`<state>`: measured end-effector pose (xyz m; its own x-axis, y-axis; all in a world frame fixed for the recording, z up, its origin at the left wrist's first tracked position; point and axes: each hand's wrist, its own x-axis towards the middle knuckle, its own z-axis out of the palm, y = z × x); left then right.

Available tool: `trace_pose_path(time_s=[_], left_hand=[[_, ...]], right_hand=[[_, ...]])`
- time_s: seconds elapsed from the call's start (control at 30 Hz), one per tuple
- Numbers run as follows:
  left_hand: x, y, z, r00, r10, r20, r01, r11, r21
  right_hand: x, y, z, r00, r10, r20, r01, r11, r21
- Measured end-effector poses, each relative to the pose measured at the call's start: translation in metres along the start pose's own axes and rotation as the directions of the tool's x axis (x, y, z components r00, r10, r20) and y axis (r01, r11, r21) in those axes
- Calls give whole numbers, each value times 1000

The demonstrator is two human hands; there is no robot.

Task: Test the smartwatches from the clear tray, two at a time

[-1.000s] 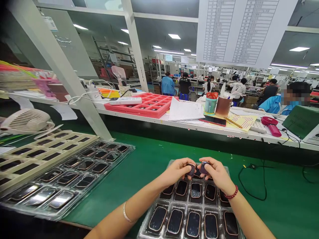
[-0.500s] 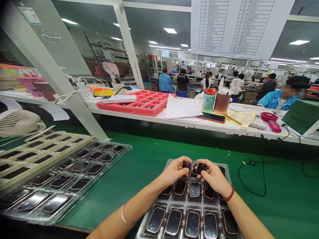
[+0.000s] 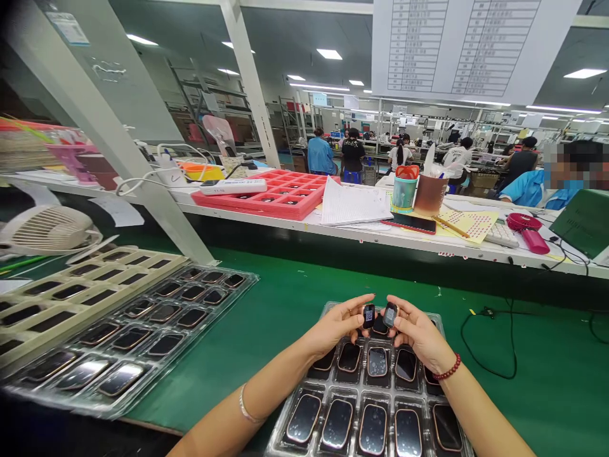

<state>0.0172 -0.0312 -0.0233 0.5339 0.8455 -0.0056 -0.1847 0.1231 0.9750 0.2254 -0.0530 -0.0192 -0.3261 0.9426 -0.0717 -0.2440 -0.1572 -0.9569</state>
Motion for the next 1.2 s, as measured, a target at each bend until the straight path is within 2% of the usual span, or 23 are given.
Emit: trace_pose_path(time_s=[0.2,0.47,0.93,1.2], left_hand=[[-1,-5,-1,1000,-29,9,30,999,-34],[0,-5,-2,999,-42,5,42,999,-34],[1,-5,-2,999,-34,3,34,999,9],[1,-7,-2,998,-56,-15,56,998,4]], right_hand=[[-1,6,-2,996,74,41,-70,994,-84],[2,7,-3,996,48,75,-36,986,-162],[1,5,0,996,9,89,7,985,-174],[0,6,1,995,-26,94,50,965,-257]])
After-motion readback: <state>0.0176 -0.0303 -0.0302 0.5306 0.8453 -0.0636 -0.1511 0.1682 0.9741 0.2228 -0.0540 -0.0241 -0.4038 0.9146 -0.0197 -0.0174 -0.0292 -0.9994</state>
